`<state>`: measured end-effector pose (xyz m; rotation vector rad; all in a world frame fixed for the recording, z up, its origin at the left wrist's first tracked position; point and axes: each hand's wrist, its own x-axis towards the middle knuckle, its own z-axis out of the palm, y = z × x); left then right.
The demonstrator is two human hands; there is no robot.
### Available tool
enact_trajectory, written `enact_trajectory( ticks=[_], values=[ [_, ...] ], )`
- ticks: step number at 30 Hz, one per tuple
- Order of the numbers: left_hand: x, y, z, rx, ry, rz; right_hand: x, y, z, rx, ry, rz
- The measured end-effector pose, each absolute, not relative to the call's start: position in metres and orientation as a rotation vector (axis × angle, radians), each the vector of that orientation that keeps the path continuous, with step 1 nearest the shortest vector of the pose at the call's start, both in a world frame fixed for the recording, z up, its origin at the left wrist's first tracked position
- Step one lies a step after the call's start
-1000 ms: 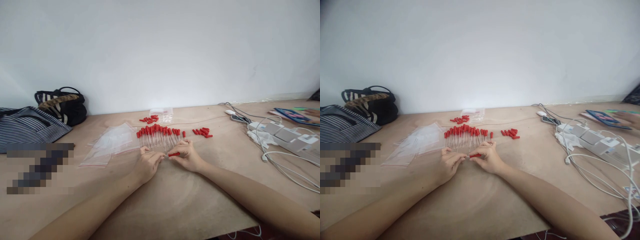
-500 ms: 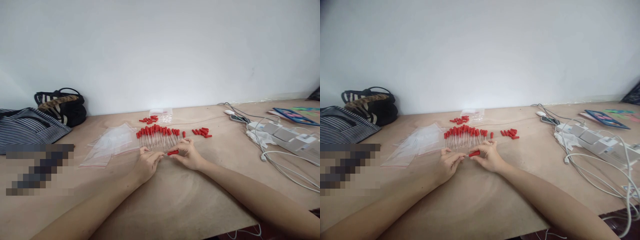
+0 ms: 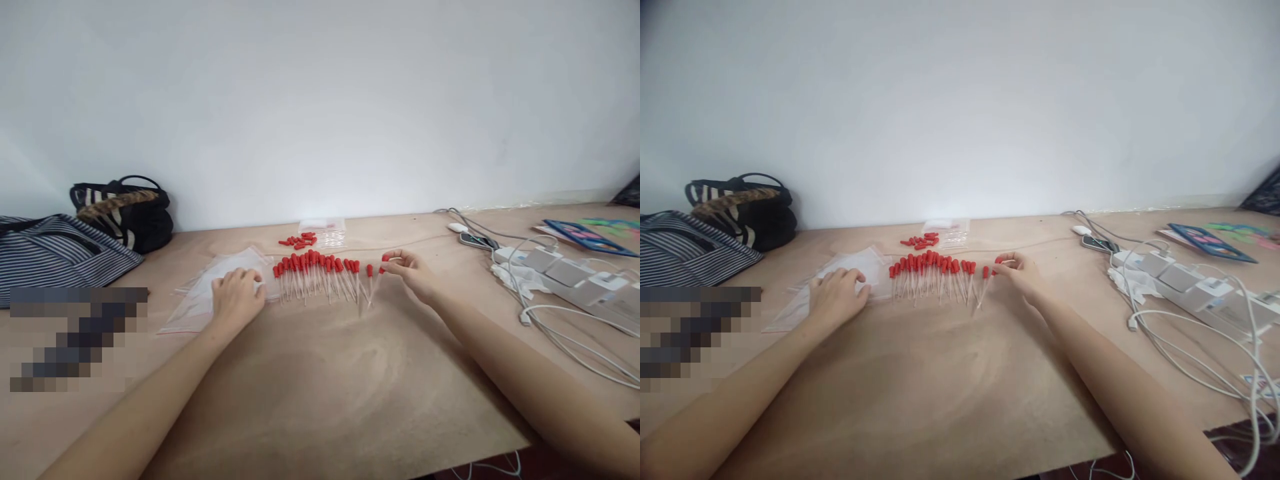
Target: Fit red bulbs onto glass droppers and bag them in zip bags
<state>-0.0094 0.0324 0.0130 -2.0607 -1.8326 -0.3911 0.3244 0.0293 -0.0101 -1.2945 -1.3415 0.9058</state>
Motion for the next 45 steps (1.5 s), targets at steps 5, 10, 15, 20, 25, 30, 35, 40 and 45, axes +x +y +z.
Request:
enact_trajectory(
  ticks=[5,10,15,20,25,30,35,40,45],
  values=[
    [-0.033,0.046,0.019,-1.923,-2.053,-0.132,0.330,0.047,-0.014,-1.814,-1.362,0.592],
    [-0.030,0.047,0.017,-1.907,-2.047,-0.059,0.313,0.062,-0.016,-2.001,-1.460,0.365],
    [-0.030,0.047,0.015,-1.905,-2.025,-0.045,0.300,0.064,-0.015,-2.036,-1.552,0.267],
    [-0.034,0.048,0.016,-1.864,-2.083,-0.075,0.308,0.051,-0.015,-1.993,-1.573,0.214],
    [-0.038,0.051,0.016,-1.871,-2.132,-0.066,0.329,0.036,-0.012,-1.945,-1.508,0.271],
    [-0.038,0.054,0.015,-1.883,-2.152,-0.043,0.354,0.030,-0.009,-1.981,-1.382,0.228],
    [-0.041,0.060,0.017,-1.912,-2.264,-0.009,0.366,0.034,-0.011,-2.021,-1.451,0.131],
    [-0.047,0.066,0.021,-1.928,-2.428,0.030,0.359,0.041,-0.016,-2.086,-1.610,-0.040],
    [-0.047,0.065,0.027,-1.916,-2.332,-0.083,0.353,0.044,-0.020,-2.130,-1.757,-0.187]
  ],
)
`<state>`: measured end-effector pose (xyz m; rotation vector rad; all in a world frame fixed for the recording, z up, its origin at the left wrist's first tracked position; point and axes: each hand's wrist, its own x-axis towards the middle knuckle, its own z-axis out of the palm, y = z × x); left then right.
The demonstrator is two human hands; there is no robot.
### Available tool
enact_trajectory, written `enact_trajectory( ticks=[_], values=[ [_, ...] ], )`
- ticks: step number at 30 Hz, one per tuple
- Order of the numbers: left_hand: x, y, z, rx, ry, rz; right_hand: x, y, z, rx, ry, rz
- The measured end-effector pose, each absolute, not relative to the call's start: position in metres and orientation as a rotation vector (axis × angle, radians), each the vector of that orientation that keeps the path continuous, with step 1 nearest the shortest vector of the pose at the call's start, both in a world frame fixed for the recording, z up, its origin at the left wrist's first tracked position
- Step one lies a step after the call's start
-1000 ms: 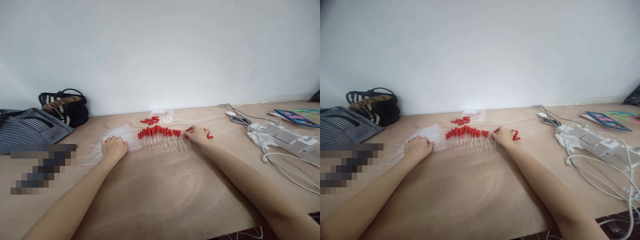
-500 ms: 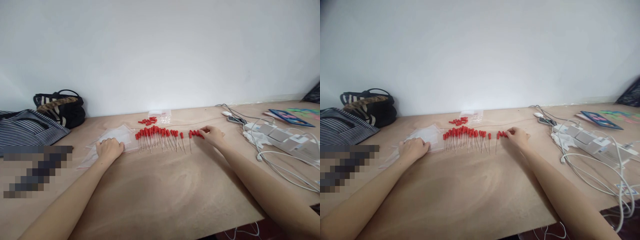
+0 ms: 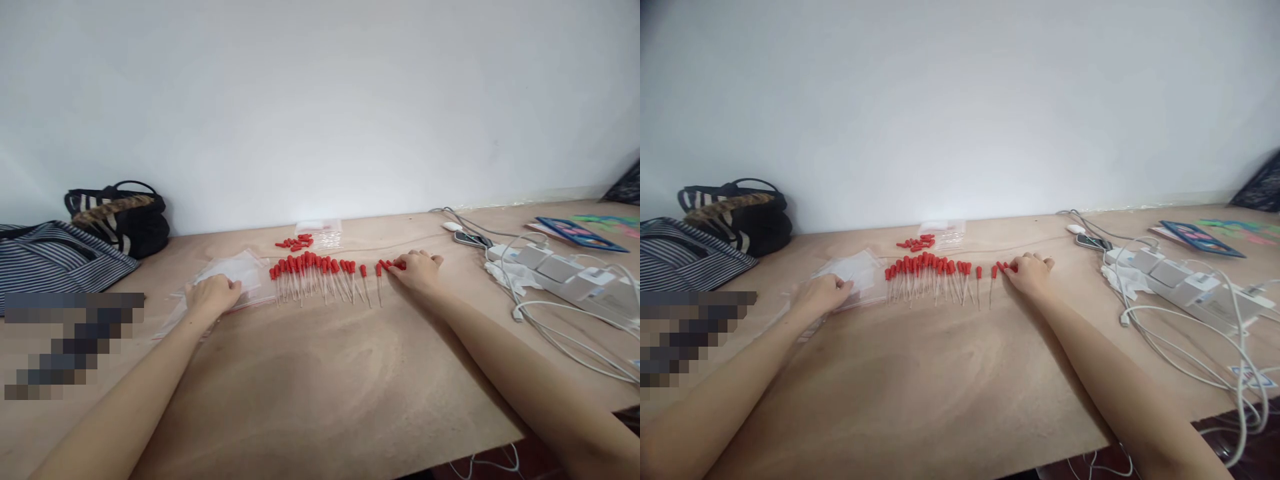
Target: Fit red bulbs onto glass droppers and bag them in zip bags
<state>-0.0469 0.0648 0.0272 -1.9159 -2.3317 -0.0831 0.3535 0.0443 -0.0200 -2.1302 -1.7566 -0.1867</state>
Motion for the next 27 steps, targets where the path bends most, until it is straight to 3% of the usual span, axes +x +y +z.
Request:
enact_trajectory(
  ticks=[7,13,20,27],
  values=[
    [0.002,0.037,0.016,-2.437,-1.487,-0.664,0.352,0.043,-0.022,-2.122,-1.800,-0.234],
    [0.033,0.011,-0.013,-2.724,-1.050,-0.860,0.338,0.024,-0.011,-1.886,-1.684,-0.235],
    [0.035,0.007,-0.019,-2.773,-1.073,-0.875,0.290,-0.013,-0.015,-1.242,-2.167,0.104],
    [0.036,0.002,-0.017,-2.764,-1.106,-0.877,0.268,-0.019,-0.017,-1.188,-2.277,0.093]
  ],
)
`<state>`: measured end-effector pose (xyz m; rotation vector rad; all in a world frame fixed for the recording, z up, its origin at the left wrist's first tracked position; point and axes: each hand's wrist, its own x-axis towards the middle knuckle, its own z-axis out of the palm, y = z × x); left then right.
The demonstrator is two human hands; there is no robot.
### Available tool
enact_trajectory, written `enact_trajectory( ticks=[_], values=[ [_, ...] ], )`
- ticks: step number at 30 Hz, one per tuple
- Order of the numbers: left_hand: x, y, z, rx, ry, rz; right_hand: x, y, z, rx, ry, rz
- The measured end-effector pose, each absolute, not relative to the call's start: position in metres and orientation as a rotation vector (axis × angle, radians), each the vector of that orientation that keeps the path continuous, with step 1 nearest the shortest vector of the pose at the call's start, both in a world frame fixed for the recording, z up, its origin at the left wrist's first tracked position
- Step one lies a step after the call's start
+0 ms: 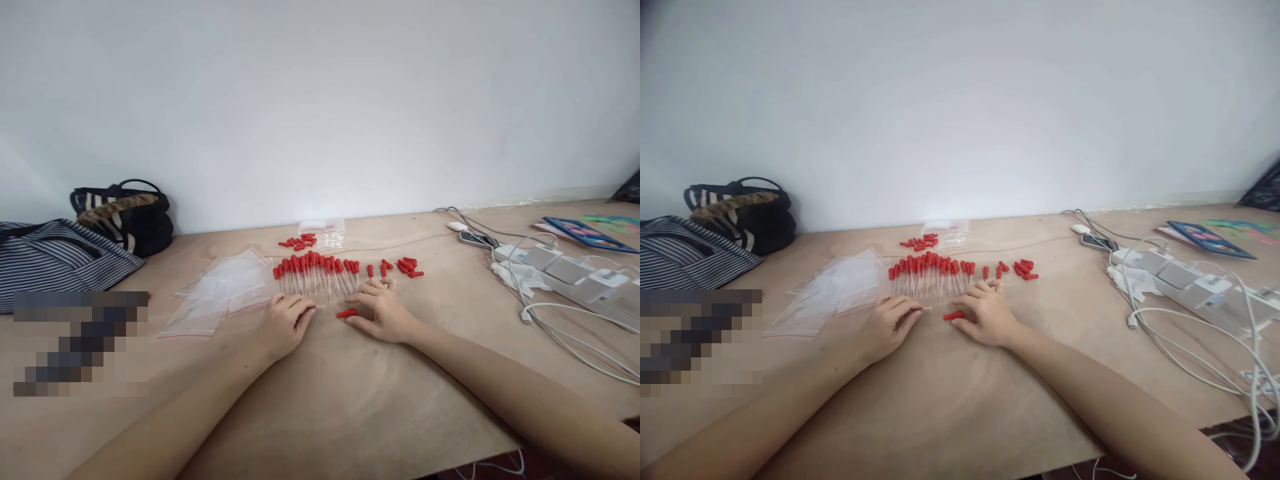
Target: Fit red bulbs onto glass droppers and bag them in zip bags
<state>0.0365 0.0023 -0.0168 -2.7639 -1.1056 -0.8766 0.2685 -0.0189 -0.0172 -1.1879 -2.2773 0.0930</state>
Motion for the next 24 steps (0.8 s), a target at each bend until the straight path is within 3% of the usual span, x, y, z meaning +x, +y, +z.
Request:
enact_trajectory(
  ticks=[24],
  values=[
    [0.041,-0.004,-0.018,-2.794,-0.971,-0.994,0.252,-0.021,-0.017,-1.116,-2.182,0.405]
  ],
)
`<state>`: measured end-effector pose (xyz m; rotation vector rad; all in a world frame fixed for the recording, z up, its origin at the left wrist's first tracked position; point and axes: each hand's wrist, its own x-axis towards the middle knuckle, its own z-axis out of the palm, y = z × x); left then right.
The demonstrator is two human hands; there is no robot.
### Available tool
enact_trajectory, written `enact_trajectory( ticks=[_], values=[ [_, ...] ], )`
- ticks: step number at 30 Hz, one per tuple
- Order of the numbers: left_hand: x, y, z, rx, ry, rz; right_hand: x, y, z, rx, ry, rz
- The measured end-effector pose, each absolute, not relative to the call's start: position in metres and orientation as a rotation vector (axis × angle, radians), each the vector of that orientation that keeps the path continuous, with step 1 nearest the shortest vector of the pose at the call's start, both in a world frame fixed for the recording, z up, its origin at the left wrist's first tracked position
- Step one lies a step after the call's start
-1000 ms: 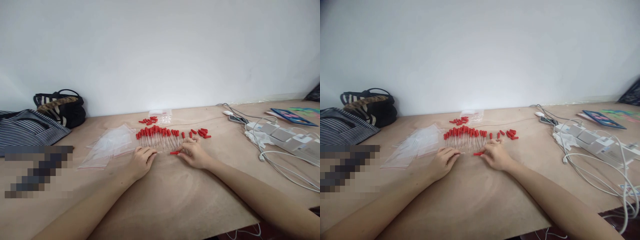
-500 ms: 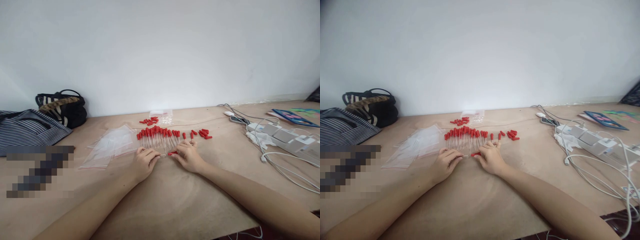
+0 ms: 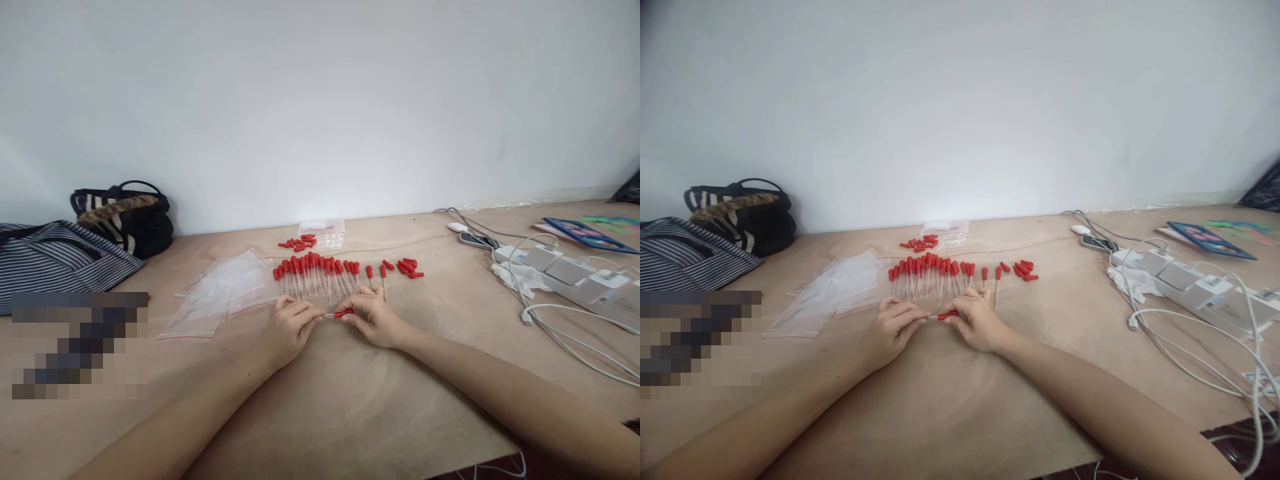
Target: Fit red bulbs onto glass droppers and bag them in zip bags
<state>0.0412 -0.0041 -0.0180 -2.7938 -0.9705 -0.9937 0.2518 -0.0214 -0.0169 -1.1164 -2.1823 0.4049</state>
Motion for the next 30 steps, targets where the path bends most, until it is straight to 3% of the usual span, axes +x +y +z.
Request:
enact_trajectory(
  ticks=[30],
  values=[
    [0.053,-0.011,-0.022,-2.726,-0.959,-0.984,0.243,-0.020,-0.023,-1.025,-2.026,0.482]
  ],
)
